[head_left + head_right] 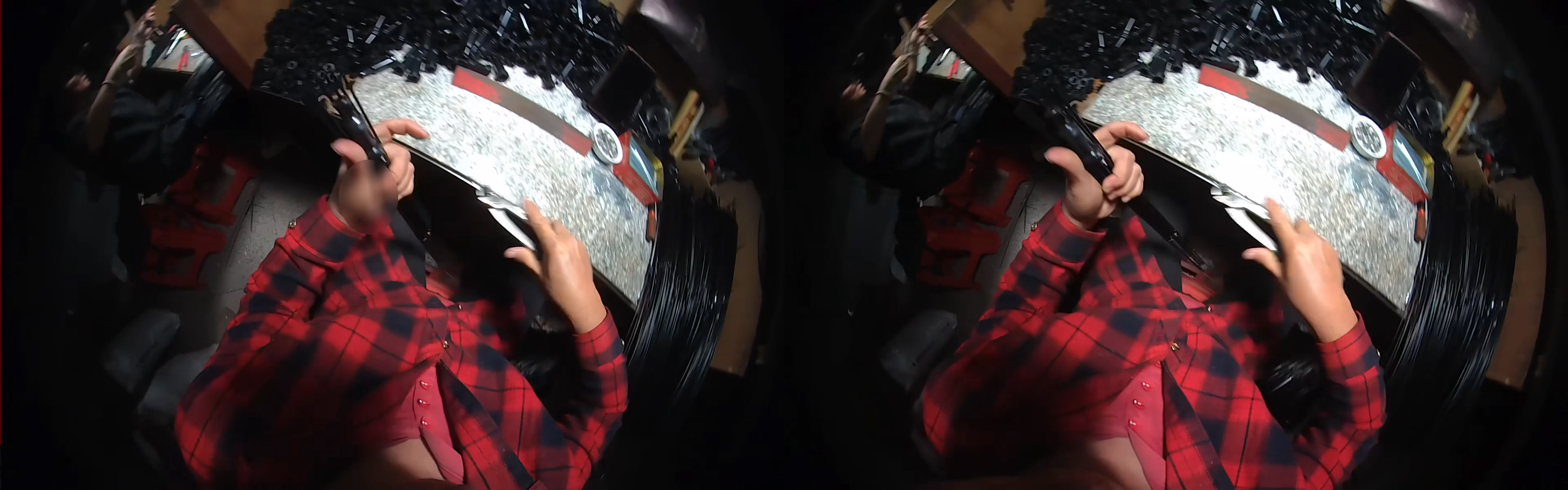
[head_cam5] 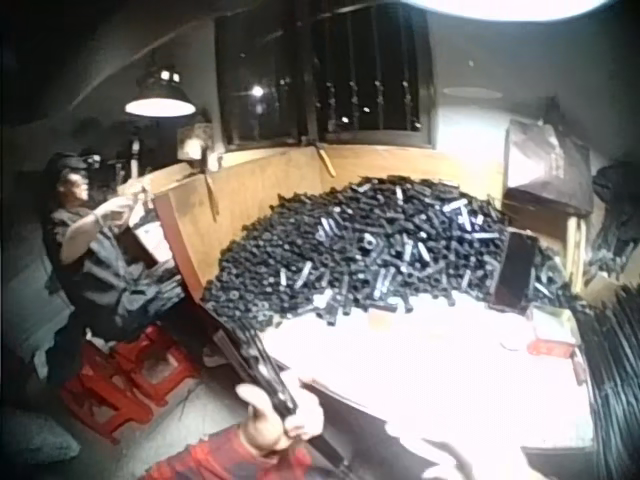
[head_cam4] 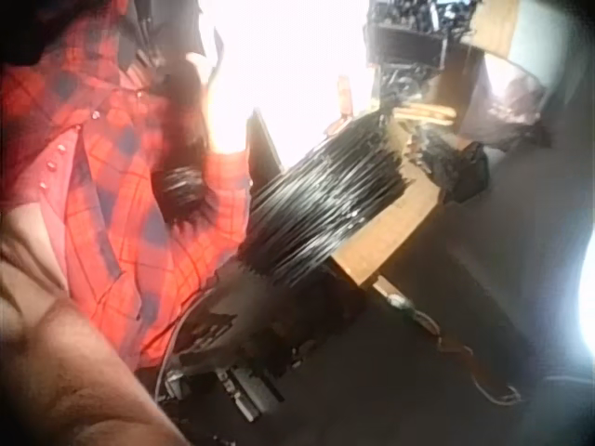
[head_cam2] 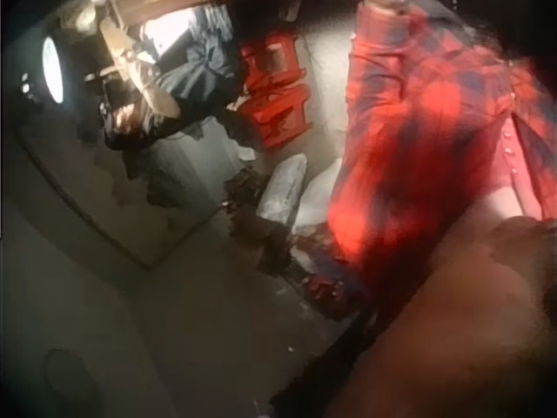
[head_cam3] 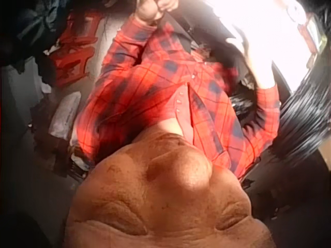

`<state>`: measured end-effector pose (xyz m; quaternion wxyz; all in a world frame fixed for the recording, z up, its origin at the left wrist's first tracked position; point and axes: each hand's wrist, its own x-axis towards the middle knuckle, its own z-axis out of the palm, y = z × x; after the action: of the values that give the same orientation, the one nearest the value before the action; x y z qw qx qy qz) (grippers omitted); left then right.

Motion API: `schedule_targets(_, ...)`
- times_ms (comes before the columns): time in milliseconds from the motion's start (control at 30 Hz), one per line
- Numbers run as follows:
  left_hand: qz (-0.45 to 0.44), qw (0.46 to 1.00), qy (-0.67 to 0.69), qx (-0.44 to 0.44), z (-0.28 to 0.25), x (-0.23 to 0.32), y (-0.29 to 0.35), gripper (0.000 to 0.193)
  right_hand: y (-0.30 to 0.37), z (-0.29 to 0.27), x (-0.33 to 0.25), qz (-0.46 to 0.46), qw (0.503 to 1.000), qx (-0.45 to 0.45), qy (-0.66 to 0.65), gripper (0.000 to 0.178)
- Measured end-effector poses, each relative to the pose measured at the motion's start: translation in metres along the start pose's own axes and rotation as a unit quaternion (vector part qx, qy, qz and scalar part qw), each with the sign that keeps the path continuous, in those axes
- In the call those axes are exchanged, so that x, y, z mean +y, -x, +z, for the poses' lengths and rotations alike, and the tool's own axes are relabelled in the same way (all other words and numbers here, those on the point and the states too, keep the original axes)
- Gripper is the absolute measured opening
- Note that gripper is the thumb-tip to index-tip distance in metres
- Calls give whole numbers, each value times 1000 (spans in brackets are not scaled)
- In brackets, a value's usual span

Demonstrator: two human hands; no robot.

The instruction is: Assembling cable components by sliding sleeves onto connectors and using pliers to secure them.

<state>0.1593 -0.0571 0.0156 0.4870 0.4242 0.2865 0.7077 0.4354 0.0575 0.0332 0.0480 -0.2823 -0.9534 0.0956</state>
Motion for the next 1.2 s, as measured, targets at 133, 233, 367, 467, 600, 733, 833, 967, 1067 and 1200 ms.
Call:
schedule_targets(133, 64, 990, 3, 122, -19, 43, -1, 96, -13, 12, 13, 23, 995, 69, 65, 72)
schedule_targets(233, 102, 977, 58, 179, -22, 61, 0, 93, -7, 9, -17, -71, 967, 221, 108, 68)
schedule_targets(367, 112, 957, 188, 190, -29, 54, -7, 88, 16, 34, -65, -263, 944, 52, -190, 65)
schedule_targets(467, 114, 930, 304, 172, -19, 52, -5, 84, 24, 44, -76, -117, 827, -137, -532, 66)
schedule_targets(600, 73, 890, 403, 199, 8, 36, 7, 79, 13, -9, -63, -48, 754, 163, -635, 59)
schedule_targets(733, -174, 854, 402, 280, 82, 2, 10, 85, 17, -77, -23, -203, 798, 256, -506, 26)
schedule_targets(833, -309, 895, 317, -51, 64, -35, 41, 77, 4, -112, -46, -6, 856, 167, -490, 12)
schedule_targets(967, -200, 973, -61, -98, 57, 0, 20, 55, -28, -47, -43, -58, 932, 7, -359, 10)
schedule_targets(1067, 6, 989, -148, -11, 61, 17, -17, 50, -40, -4, -56, -91, 926, -3, -367, 15)
schedule_targets(1200, 56, 994, -97, -4, 71, 54, -48, 47, -51, 10, -65, -47, 909, -115, -397, 23)
